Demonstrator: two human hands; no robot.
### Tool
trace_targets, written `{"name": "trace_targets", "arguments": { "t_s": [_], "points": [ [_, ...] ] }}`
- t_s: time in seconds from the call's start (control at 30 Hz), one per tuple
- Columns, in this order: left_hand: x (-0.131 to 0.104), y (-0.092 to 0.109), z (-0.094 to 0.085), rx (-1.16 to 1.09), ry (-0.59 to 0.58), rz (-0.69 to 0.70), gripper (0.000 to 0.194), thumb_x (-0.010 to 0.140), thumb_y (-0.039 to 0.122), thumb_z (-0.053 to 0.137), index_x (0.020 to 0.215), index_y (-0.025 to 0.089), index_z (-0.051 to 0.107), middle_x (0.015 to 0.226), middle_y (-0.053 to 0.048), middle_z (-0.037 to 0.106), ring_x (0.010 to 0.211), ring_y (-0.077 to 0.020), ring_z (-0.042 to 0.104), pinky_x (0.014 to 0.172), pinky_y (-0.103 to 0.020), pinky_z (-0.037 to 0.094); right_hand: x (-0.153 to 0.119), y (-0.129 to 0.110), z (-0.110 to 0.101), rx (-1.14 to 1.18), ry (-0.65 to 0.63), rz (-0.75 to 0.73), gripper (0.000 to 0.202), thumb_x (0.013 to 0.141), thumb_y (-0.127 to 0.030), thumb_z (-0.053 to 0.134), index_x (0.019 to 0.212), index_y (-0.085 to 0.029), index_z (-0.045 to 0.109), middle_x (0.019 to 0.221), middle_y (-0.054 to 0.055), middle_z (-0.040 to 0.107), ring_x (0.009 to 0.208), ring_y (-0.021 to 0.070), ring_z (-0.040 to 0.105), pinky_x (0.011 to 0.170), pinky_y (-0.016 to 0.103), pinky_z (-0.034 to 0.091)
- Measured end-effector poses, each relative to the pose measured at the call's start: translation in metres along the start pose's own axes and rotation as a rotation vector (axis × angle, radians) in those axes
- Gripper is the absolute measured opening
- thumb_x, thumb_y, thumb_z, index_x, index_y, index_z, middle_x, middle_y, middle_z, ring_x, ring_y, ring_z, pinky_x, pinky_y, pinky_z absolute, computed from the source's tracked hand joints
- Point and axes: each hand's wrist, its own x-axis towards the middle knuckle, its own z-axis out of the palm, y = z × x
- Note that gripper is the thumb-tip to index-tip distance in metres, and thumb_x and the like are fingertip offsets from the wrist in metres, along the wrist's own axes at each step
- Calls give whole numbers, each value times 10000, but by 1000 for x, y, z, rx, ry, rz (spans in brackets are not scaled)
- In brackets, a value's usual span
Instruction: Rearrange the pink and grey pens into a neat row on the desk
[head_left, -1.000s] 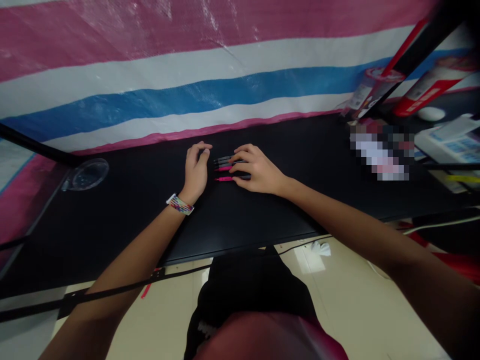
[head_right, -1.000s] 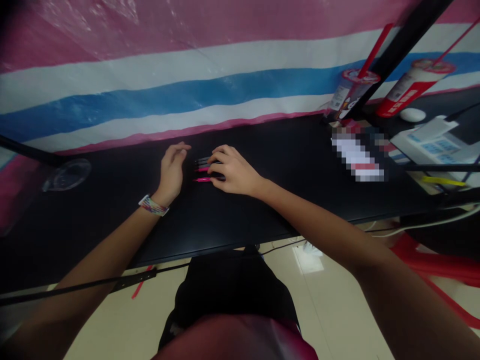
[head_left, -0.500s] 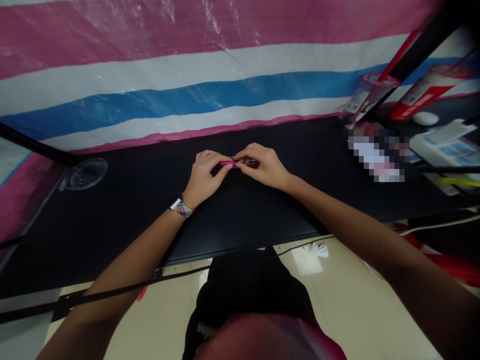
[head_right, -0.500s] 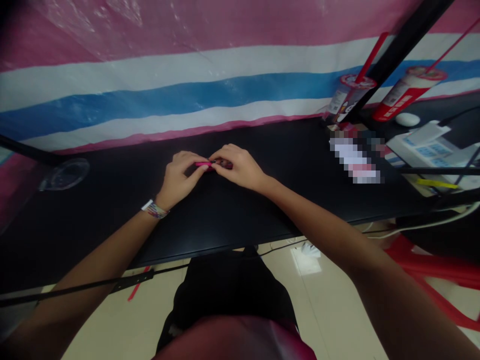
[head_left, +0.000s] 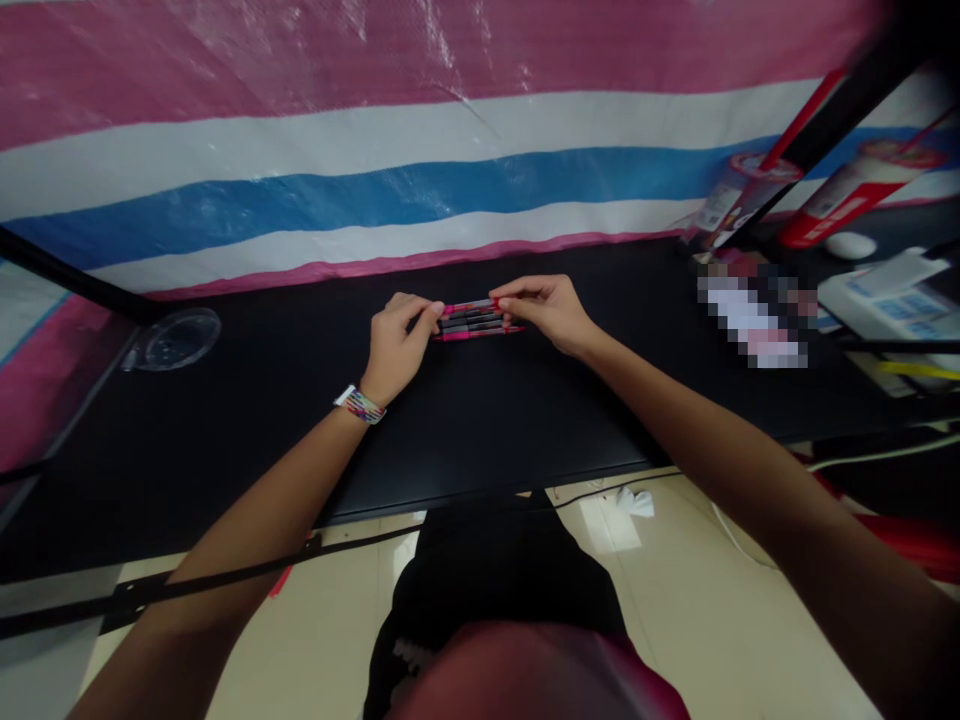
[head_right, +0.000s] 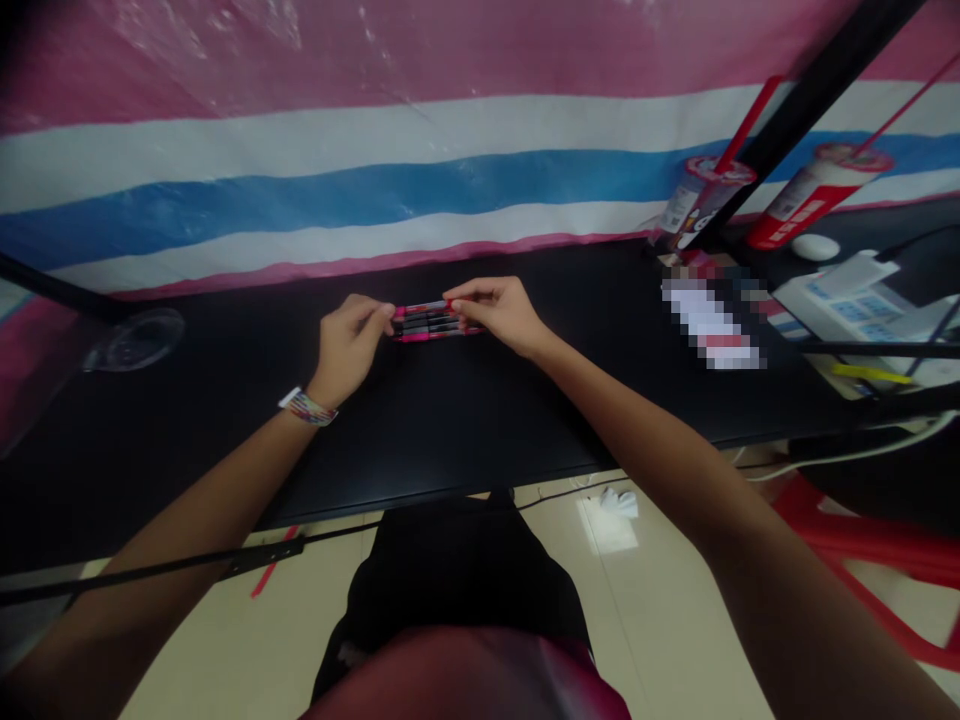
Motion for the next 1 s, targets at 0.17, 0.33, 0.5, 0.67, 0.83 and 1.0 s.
{"name": "trace_targets", "arguments": {
  "t_s": [0.17, 0.33, 0.5, 0.67, 0.83, 1.0],
  "points": [
    [2, -7, 2, -133, 2, -69, 487, 1125, 590, 629, 812, 236, 748, 810, -30, 757, 821, -194, 709, 924, -377, 572, 1, 1, 0, -17, 17, -38, 363, 804, -494, 983, 1041, -227, 918, 869, 51, 833, 754, 197, 736, 765, 392, 660],
    [6, -15, 2, -297, 26, -75, 497, 915, 534, 925, 1298, 274, 744, 1002, -30, 768, 926, -203, 758, 930, -351, 609, 4, 3, -6, 55, 54, -19, 358, 800, -507, 993, 1024, -242, 904, 901, 41, 830, 734, 177, 724, 794, 401, 665],
    [9, -18, -3, -297, 17, -136, 328, 1066, 527, 754, 955, 219, 762, 802, -22, 733, 781, -160, 722, 832, -313, 591, 3, -1, -5, 109, 55, 21, 411, 758, -545, 1018, 1002, -239, 891, 872, 28, 805, 743, 171, 712, 826, 410, 673],
    [10, -18, -4, -350, 4, -141, 336, 924, 503, 919, 1046, 225, 774, 888, -17, 773, 831, -155, 743, 816, -288, 591, 2, -1, -2, 159, 55, 48, 397, 752, -524, 1028, 989, -234, 897, 874, 29, 799, 747, 161, 715, 825, 386, 671],
    [11, -22, -1, -271, -10, -174, 423, 1088, 523, 708, 806, 209, 730, 697, -11, 696, 680, -135, 674, 749, -293, 562, 2, 1, -1, 157, 48, 73, 401, 747, -525, 1027, 996, -239, 897, 895, 29, 802, 753, 160, 712, 844, 390, 678],
    [11, -28, -1, -282, 6, -148, 304, 917, 465, 925, 1034, 230, 772, 806, 4, 726, 747, -147, 689, 729, -277, 563, 2, 1, -1, 173, 53, 70, 395, 744, -522, 1035, 983, -239, 897, 883, 29, 794, 751, 154, 708, 818, 369, 673]
  ]
}}
